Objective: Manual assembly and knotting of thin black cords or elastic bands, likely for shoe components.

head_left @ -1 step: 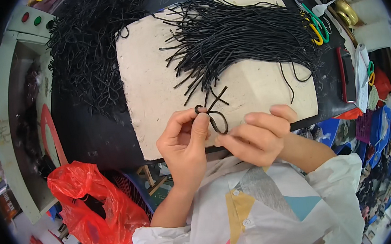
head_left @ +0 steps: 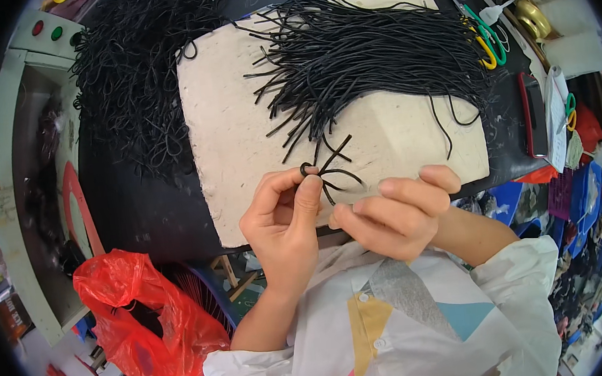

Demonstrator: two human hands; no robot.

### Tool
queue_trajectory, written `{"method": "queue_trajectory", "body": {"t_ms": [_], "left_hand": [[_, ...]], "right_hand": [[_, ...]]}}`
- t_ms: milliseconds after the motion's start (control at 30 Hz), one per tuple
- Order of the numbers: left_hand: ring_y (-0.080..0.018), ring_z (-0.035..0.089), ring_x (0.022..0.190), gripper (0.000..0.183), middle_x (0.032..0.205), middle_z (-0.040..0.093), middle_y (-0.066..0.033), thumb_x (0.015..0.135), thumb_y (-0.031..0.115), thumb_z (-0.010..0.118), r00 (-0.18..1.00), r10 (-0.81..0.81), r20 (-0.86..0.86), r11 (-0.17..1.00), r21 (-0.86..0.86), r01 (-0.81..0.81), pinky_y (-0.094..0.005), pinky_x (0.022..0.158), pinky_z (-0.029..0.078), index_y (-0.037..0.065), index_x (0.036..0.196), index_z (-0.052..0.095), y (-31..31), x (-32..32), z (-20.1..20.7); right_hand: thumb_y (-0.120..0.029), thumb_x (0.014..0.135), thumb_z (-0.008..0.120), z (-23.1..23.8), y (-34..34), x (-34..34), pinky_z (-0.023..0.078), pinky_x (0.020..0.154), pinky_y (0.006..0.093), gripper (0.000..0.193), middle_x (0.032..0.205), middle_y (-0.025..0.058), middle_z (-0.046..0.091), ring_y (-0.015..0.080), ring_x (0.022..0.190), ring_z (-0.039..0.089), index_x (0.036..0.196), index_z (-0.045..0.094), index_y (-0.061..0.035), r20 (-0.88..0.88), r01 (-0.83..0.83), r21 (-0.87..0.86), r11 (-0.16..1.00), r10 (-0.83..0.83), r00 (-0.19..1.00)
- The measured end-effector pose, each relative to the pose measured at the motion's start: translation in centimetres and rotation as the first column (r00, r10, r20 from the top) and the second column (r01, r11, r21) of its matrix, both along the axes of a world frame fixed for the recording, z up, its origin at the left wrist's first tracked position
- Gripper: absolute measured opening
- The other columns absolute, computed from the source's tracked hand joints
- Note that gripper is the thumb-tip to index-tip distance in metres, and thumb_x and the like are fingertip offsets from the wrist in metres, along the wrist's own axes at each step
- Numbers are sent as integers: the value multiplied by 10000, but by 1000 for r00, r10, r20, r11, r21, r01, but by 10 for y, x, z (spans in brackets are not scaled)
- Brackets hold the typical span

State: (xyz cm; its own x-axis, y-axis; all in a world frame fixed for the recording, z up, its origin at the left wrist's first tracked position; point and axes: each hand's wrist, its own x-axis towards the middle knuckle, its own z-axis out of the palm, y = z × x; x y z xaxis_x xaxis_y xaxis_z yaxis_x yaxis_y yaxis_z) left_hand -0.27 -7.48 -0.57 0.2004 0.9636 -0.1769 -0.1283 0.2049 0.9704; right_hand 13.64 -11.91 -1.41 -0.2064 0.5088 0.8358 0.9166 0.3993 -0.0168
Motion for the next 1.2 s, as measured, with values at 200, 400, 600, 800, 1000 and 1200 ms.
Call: {"method": "queue_trajectory", "body": {"t_ms": [200,400,600,800,1000,1200], "left_hand": [[-65,510,652,85,737,552,-24,821,26,573,989,-55,139,991,-116,71,-182,559,407,-30,885,566,1,1,5],[-105,561,784,122,870,564,-70,831,-10,534,915,-339,220,917,-140,374,-225,691,497,-63,941,532,4,-10,8],[-130,590,773,138,874,595,-119,797,-50,558,904,-363,227,907,-135,398,-231,683,510,-85,929,541,2,-12,7],[-134,604,702,106,787,612,-127,757,-88,583,957,-278,80,954,-91,285,-215,638,503,-91,863,570,7,-12,14],[-121,595,627,126,727,605,-111,726,-86,603,908,-411,-85,910,-103,402,-209,589,502,-70,840,552,11,-15,19],[-113,593,723,173,763,600,-100,725,-70,632,946,-321,43,916,-239,321,-213,668,500,-56,861,526,15,-18,12]], "right_hand": [[-188,607,668,16,8,4,294,732,361,143,825,-79,530,119,855,440,739,632,-231,-76,-88,-179,980,75,994],[-80,737,642,32,24,21,442,604,238,127,747,59,587,133,677,556,845,607,-22,-894,-829,-428,361,-305,329],[-51,814,586,27,17,20,433,563,200,86,766,35,573,67,653,529,858,564,20,-898,-910,-249,330,-431,89],[-112,846,551,36,13,11,445,581,222,127,714,12,571,69,664,533,882,588,4,-888,-837,-333,434,-443,124],[-65,787,566,26,11,26,457,556,271,97,745,98,607,185,633,587,830,603,13,-812,-741,-575,346,-130,569],[-30,729,590,28,5,23,444,509,284,84,699,102,586,231,590,572,807,609,-8,-716,-570,-635,521,-121,688]]}}
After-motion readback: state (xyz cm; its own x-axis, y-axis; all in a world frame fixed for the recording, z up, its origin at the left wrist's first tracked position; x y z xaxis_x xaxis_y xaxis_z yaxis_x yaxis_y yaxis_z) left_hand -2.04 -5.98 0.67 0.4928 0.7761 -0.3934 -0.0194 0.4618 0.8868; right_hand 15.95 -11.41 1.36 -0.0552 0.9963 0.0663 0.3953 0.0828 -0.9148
